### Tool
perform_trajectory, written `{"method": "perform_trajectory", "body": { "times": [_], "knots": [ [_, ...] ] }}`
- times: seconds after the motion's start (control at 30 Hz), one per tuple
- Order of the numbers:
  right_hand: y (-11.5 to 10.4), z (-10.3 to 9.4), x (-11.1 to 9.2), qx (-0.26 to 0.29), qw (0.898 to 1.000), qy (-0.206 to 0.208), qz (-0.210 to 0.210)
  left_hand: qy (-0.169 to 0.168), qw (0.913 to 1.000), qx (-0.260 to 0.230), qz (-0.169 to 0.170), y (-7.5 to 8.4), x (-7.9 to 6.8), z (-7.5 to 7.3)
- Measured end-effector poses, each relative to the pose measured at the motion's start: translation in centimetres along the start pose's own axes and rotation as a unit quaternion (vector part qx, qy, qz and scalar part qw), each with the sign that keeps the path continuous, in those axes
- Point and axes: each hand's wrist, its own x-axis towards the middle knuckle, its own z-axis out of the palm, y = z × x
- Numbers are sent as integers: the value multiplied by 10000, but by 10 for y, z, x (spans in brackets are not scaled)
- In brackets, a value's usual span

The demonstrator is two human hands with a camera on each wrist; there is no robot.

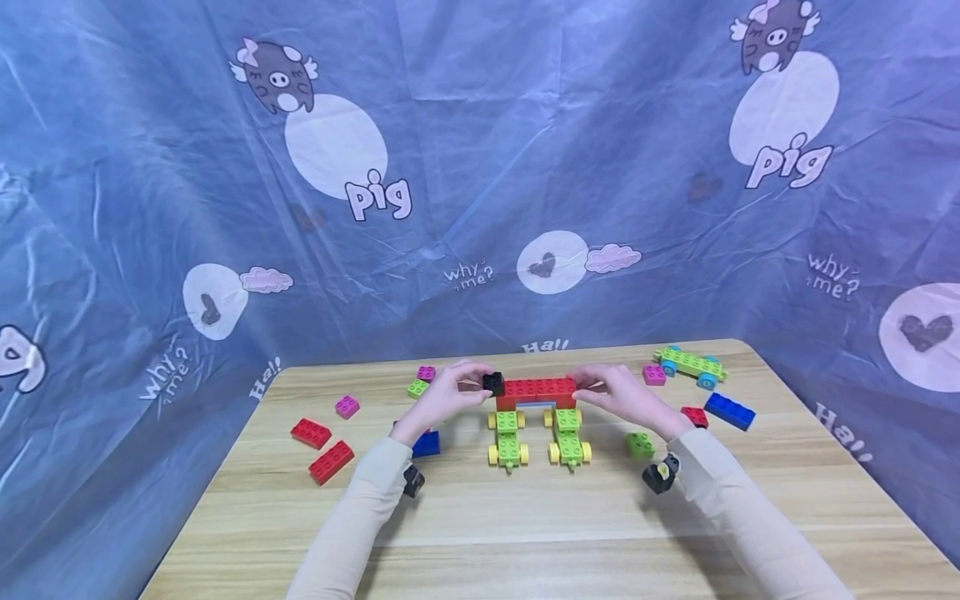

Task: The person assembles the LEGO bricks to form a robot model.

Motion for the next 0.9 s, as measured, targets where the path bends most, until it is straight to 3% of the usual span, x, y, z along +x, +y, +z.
{"method": "perform_trajectory", "body": {
  "times": [0.53,0.9],
  "knots": [
    [1,1,0,39,10000,66,-39,107,9949,849,538,1,3,0],
    [-1,1,0,-4,9999,128,-11,175,9772,1950,817,4,0,0]
  ]
}}
